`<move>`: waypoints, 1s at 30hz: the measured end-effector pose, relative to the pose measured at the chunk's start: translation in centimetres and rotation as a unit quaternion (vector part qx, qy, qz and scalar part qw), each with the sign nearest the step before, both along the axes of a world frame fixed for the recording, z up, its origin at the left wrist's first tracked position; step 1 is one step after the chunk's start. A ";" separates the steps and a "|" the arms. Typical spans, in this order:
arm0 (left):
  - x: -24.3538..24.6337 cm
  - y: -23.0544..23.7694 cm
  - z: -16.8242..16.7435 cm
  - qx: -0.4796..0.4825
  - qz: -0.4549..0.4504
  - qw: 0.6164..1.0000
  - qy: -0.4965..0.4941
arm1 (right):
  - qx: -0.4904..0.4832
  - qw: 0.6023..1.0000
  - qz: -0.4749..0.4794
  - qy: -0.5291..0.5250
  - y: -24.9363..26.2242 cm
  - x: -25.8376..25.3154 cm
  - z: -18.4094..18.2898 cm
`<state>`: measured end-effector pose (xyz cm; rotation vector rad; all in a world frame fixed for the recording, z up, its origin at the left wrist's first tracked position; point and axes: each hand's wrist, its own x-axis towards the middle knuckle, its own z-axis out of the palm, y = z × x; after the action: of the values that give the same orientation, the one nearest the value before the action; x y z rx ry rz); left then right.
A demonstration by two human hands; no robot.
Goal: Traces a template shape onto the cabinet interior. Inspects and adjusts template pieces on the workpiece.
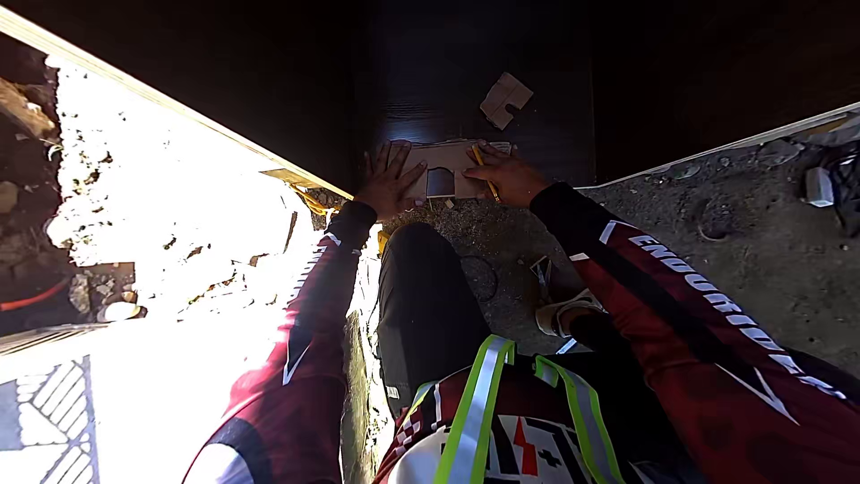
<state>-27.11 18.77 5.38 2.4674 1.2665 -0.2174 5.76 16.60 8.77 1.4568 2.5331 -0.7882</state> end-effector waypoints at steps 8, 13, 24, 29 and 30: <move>0.2 0.1 0.1 -0.005 -0.003 1.000 0.012 | 0.010 1.000 -0.004 0.005 -0.2 0.2 -0.6; 0.2 0.1 0.1 -0.005 -0.001 1.000 0.011 | 0.002 1.000 -0.007 -0.001 -0.1 0.1 -0.5; 0.0 0.0 -0.2 -0.010 0.011 1.000 -0.011 | 0.001 1.000 -0.001 0.014 0.3 0.1 -0.1; 0.1 -0.1 -0.2 -0.009 0.014 1.000 -0.016 | -0.010 1.000 -0.005 0.009 0.4 -0.1 0.2; 0.1 -0.1 -0.3 -0.007 0.013 1.000 -0.019 | -0.013 1.000 -0.005 0.009 0.4 -0.1 0.3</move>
<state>-27.04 18.66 5.12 2.4312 1.2759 -0.1711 5.64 17.04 9.06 1.4625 2.5212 -0.8349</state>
